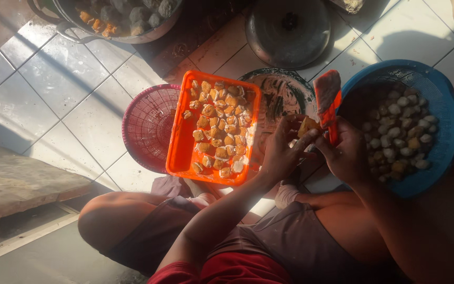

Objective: The person scoops a white paste from a large bowl using a red spatula and applies it to small brown food items held in the left hand. The coated items are placed into an orange tray. Later, the person scrapes remaining paste from the bowl into a pink basket.

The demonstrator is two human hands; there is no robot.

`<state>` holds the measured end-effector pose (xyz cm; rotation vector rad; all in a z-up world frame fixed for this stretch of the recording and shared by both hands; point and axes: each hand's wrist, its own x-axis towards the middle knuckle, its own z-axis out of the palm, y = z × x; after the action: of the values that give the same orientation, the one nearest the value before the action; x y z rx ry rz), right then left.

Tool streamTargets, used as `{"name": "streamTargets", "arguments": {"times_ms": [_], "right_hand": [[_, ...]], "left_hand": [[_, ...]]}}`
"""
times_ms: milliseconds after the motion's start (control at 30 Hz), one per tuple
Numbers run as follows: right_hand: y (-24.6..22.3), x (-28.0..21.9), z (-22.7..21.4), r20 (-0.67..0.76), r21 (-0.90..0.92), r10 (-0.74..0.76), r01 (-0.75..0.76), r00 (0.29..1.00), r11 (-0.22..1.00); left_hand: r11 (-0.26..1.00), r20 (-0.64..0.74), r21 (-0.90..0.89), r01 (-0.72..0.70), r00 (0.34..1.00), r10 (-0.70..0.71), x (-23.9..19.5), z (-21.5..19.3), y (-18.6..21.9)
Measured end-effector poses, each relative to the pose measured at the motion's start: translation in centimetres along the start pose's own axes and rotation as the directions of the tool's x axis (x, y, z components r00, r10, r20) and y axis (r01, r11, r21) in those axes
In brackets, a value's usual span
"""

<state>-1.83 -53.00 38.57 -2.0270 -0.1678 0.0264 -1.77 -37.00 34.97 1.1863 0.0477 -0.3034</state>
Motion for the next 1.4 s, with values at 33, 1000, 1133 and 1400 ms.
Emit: {"name": "streamTargets", "arguments": {"times_ms": [33, 1000, 1133, 1400], "right_hand": [[0.0, -0.1, 0.2, 0.003, 0.07, 0.016, -0.016, 1.0, 0.997], [0.3, -1.2, 1.1, 0.154, -0.021, 0.187, -0.187, 0.97, 0.982], [0.6, -1.1, 0.4, 0.132, -0.13, -0.014, 0.032, 0.991, 0.991], [-0.2, -0.8, -0.8, 0.024, -0.347, -0.03, 0.037, 0.999, 0.937]], "left_hand": [[1.0, 0.005, 0.002, -0.004, 1.0, 0.004, 0.1, -0.2, -0.3], [0.98, -0.252, -0.182, -0.082, 0.967, 0.034, 2.4, -3.5, 1.0], [0.99, -0.12, -0.085, -0.111, 0.988, 0.1, 0.0, -2.6, 3.1], [0.932, 0.117, -0.316, -0.177, 0.968, 0.223, -1.9, -3.8, 4.4]]}}
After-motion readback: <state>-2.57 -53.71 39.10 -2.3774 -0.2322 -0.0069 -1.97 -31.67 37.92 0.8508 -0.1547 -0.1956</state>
